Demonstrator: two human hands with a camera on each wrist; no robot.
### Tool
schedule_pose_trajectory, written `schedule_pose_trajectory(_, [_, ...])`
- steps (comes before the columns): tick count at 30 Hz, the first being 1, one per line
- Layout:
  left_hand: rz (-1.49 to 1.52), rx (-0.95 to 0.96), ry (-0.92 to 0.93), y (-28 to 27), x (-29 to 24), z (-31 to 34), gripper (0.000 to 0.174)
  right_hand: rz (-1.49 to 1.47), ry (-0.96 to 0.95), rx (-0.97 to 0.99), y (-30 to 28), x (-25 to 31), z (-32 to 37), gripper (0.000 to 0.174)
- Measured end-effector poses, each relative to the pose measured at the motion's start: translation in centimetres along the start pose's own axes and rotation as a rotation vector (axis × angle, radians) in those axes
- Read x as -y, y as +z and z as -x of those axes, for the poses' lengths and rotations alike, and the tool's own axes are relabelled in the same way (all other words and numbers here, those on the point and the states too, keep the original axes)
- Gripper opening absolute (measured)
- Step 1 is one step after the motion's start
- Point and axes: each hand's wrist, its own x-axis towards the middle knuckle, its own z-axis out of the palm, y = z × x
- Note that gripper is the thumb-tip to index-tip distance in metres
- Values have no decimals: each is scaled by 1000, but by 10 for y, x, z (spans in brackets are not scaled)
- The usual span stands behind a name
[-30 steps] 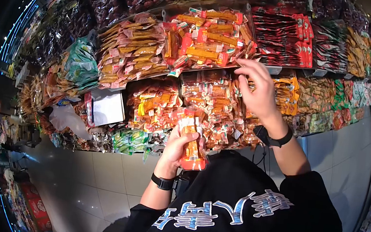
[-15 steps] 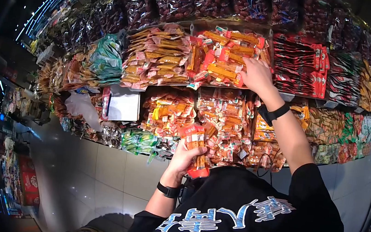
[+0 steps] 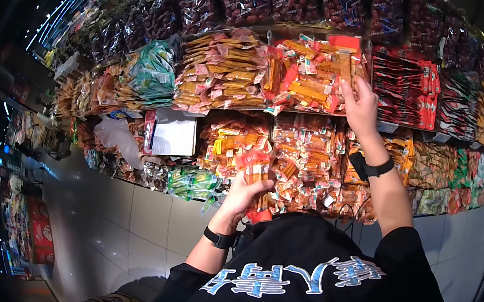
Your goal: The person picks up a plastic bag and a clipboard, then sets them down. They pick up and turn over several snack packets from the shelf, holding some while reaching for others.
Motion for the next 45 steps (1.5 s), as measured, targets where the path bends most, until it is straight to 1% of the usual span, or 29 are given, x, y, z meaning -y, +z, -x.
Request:
schedule_pose_trajectory(2, [-32,-13,17,-1,-4,-3,24,-621,291,86,-5,29,21,20])
schedule_pose_trajectory(3, [-43,-8,43,0,-8,-5,23,-705,385,163,-9,44,32,20])
schedule_pose_trajectory(5, [25,40,41,1,-11,-11,22,-819,501,237,-11,73,54,22])
schedule_pose_trajectory(7, [7,77,72,6,-20,-14,20,-856,517,291,-5,77,73,27])
schedule_pose_trajectory(8, [10,130,82,8,-23,-15,20,-874,528,319,-4,82,80,29])
schedule_pose_trajectory(9, [12,184,96,9,-26,-17,20,-933,584,334,-3,86,87,30])
schedule_pose_trajectory(11, [45,202,100,14,-31,-18,23,-941,560,359,1,88,97,32])
schedule_pose_trajectory(12, [55,206,99,18,-35,-18,24,-1012,612,401,-3,89,100,31])
schedule_pose_trajectory(14, [64,217,83,23,-39,-19,27,-914,460,346,5,88,107,30])
schedule_pose_trajectory(15, [75,242,71,23,-40,-21,26,-861,388,321,7,88,110,29])
schedule_pose_trajectory(16, [86,265,59,23,-40,-23,24,-722,183,326,4,83,108,29])
schedule_pose_trajectory(17, [97,286,47,23,-40,-22,23,-579,-19,330,0,78,104,32])
schedule_pose_trajectory(18, [81,102,60,41,-46,-13,24,-337,-141,287,-4,80,102,34])
schedule_pose_trajectory(19, [125,260,46,34,-44,-16,29,-94,-259,245,-7,85,100,37])
schedule_pose_trajectory(20, [156,247,27,34,-40,-18,30,-59,-251,201,-7,92,101,44])
schedule_pose_trajectory(21, [186,232,10,34,-36,-20,32,-30,-299,166,-5,91,102,46])
schedule_pose_trajectory(24, [251,237,-14,42,-34,-17,36,0,-332,134,-4,94,104,46])
schedule_pose_trajectory(27, [127,325,31,42,-35,-16,39,-7,-362,144,-5,89,104,47])
schedule_pose_trajectory(28, [119,299,5,46,-37,-16,42,-2,-374,153,-5,87,104,49])
schedule_pose_trajectory(29, [116,284,13,48,-37,-14,42,3,-387,161,-5,86,105,51])
schedule_pose_trajectory(32, [112,253,37,54,-37,-13,40,-27,-295,164,-5,92,106,61])
schedule_pose_trajectory(35, [113,244,41,56,-35,-12,38,-157,-252,48,3,95,107,67])
schedule_pose_trajectory(36, [108,242,34,56,-35,-12,38,-60,-246,52,-1,101,105,66])
schedule_pose_trajectory(38, [112,220,29,57,-32,-13,36,-89,-247,128,0,98,106,63])
schedule_pose_trajectory(39, [95,200,26,58,-31,-13,37,-103,-247,165,1,94,107,62])
schedule_pose_trajectory(40, [76,179,21,58,-29,-13,39,-82,-262,242,2,88,108,60])
schedule_pose_trajectory(41, [57,159,16,58,-27,-14,41,-90,-244,251,3,89,108,60])
schedule_pose_trajectory(42, [52,170,33,57,-23,-15,39,-99,-225,260,4,92,109,60])
schedule_pose_trajectory(45, [121,162,-50,50,-20,-17,36,-119,-218,278,7,95,110,63])
